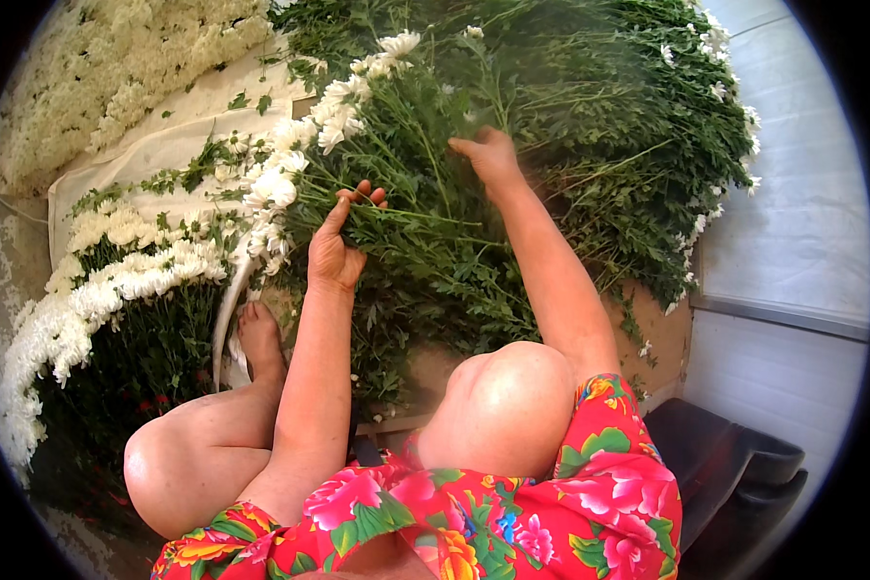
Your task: The person sorts stems of white flowers into bundles on the floor and ties each bundle with a red ribbon.
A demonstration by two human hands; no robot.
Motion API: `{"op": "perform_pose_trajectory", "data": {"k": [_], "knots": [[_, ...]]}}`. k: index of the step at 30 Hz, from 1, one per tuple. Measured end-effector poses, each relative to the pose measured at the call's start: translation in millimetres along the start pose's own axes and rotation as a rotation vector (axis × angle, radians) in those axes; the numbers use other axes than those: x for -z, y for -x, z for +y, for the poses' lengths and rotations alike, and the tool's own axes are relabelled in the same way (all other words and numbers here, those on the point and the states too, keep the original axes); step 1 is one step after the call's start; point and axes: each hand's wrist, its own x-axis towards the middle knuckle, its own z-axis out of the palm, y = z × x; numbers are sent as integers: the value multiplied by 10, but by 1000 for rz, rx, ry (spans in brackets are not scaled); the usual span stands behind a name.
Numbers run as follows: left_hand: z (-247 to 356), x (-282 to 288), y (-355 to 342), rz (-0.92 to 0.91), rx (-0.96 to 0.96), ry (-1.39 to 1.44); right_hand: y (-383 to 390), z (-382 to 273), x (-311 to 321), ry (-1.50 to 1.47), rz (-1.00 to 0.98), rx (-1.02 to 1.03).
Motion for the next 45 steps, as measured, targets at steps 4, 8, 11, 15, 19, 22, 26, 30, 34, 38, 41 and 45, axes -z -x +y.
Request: {"op": "perform_pose_trajectory", "data": {"k": [4, 8, 11, 15, 19, 22, 26, 30, 34, 38, 41, 45], "knots": [[34, 60, 7, 9, -6, -5, -139, -40, -84, 452, 166, 30], [-9, 19, 5, 19, 11, -10, -386, 234, 71, 334, 161, 29], [16, 17, 9, 42, 21, -17, -307, 313, -2, -4, -24, 4], [41, 4, 23, 45, 17, -4, -51, 251, -271, -190, -208, -80], [-17, -12, -6, 12, 17, 28, 160, 206, -410, 22, -268, -117], [28, 53, 6, 18, 3, 11, 164, -130, -487, 518, -258, -69], [-17, 53, -11, 18, 25, 11, -62, 182, -477, 525, 130, 125], [-11, 80, -16, -25, 28, 26, -110, 116, -464, 759, 13, 189], [-10, 4, -35, -75, 25, 27, -20, -127, -535, 929, -36, 151], [-19, -76, -29, -117, 12, 12, 124, -117, -532, 859, 56, 176], [-29, -97, -23, -124, 12, 19, 173, 1, -413, 591, 105, 259], [3, -105, -3, -112, 14, 21, 214, -115, -284, 572, 84, 291]]}}
